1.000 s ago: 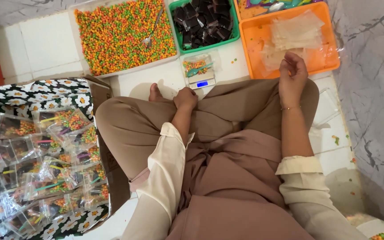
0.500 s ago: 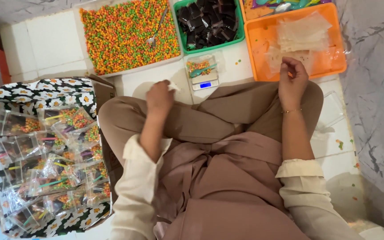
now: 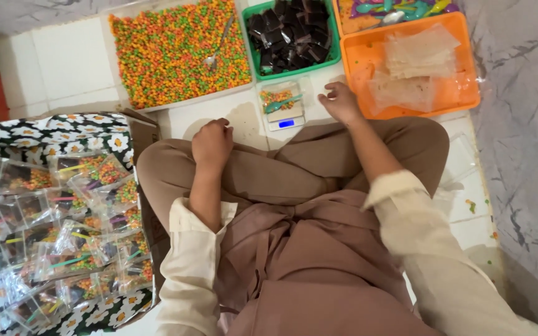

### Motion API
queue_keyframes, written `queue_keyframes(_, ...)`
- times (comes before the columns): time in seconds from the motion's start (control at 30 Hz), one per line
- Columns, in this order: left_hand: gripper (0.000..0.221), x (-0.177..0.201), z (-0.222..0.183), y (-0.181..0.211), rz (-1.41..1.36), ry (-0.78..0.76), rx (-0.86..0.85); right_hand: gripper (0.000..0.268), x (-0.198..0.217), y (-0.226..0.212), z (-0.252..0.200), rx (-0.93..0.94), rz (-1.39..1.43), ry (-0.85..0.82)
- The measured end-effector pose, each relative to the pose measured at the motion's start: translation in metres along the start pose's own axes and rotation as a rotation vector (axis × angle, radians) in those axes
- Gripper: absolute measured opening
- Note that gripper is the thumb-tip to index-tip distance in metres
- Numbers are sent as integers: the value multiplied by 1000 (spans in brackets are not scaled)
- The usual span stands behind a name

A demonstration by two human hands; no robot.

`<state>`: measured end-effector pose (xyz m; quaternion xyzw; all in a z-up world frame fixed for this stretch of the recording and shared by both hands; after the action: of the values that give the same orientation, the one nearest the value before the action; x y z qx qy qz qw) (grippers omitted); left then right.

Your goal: Packaging small colorful candies into plastic bags, weighing them on a scale, and organizing them in a basket.

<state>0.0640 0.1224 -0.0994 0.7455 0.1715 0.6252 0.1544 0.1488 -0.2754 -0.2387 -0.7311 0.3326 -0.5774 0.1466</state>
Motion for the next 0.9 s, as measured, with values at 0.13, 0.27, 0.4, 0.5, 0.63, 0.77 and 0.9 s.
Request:
queue_keyframes(0.13,20,8,-7,4,47,35,-15,69,-63,14,45,-87,-60,-114)
queue_keyframes(0.27,19,5,-8,2,53,83,-51,47,-62,-7,35,-74,46,-81)
queue_keyframes(0.4,43,25,-7,27,-139,112,-136,35,-27,-65,-5,-81,379,-133)
queue_keyframes(0.5,106,35,6,63,-248,62,-292,25,5,-143,-35,160,222,-131)
queue_keyframes(0.63,131,30,28,77,-270,61,-314,16,42,-258,-93,469,178,-19)
queue_keyframes(0.77,100,66,44,57,-401,360,-396,12,48,-330,-104,694,148,-12)
queue_keyframes(0.9,84,114,52,19,-534,533,-343,28,43,-366,-47,650,328,-402)
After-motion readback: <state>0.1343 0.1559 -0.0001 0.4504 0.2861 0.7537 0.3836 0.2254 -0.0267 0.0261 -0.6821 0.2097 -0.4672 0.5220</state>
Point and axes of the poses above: each hand's wrist, its own z-axis towards the middle knuckle, its own x-axis out of the back of the hand, y = z × x, the point moved 5 cm from there along z, towards the middle knuckle, and after that the axes turned 8 degrees about -z, right-handed, at the moved point
